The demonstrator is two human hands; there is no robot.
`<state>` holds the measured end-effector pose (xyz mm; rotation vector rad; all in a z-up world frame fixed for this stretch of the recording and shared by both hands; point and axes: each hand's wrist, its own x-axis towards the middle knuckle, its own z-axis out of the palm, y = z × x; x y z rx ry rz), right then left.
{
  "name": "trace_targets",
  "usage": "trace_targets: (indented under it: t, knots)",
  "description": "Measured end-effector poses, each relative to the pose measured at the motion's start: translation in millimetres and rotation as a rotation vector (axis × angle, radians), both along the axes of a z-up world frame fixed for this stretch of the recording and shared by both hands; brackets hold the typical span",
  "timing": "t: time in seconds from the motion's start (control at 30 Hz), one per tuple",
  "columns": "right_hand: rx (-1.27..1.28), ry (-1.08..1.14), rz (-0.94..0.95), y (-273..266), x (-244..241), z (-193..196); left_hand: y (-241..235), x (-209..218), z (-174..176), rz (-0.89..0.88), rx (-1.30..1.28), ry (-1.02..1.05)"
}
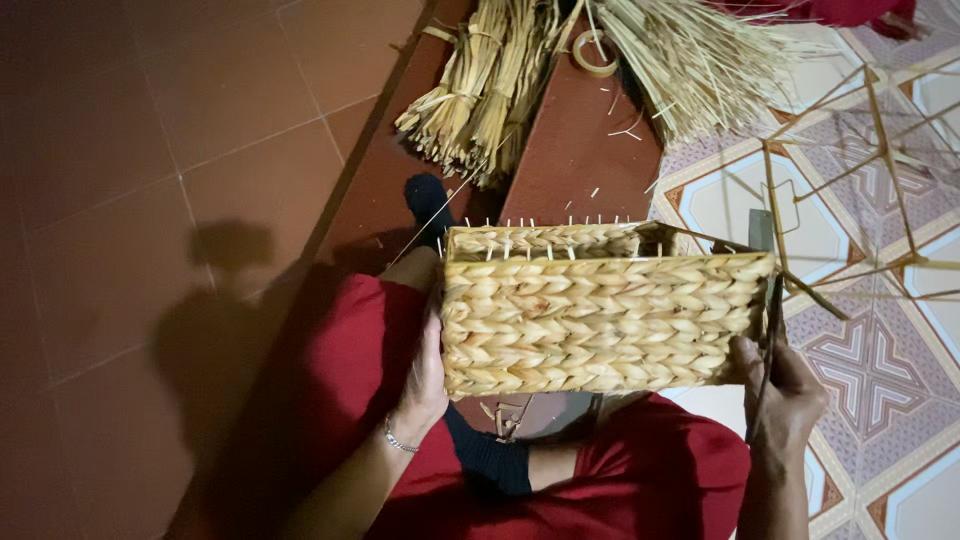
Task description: The person weaves a rectangular basket using dried palm leaves, trimming protruding ends with scissors and a knife, and securing the edges. They work on the rim and sides, occasionally rotating the basket to access different areas.
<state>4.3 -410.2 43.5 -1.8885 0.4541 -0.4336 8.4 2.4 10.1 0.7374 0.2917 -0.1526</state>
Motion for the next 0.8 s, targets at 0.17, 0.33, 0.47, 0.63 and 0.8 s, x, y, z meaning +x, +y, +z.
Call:
trace_targets:
  t: [0.17,0.33,0.47,0.63,0.8]
  knots:
    - [0.121,0.049,-0.031,15.8,1.0,10.1,14.0,15.6,56.7,-0.030,0.555,-0.176]
    - [0.245,-0.044,0.028,39.2,13.4,-27.6,27.0,18.9,130.7,-0.095,0.907,-0.582]
    - [0.473,-0.091,-0.002,58.4,34.7,-61.5,12.4,10.3,167.8,0.011,1.274,-0.810]
    - [0.416,0.070,-0.024,62.9,42.0,-92.3,-17.9,-18.9,169.7,0.092,1.575,-0.992]
    - [0.518,0.104,-0.101,44.3,44.3,-127.2,-58.4,-48.3,146.9,-0.025,1.593,-1.148]
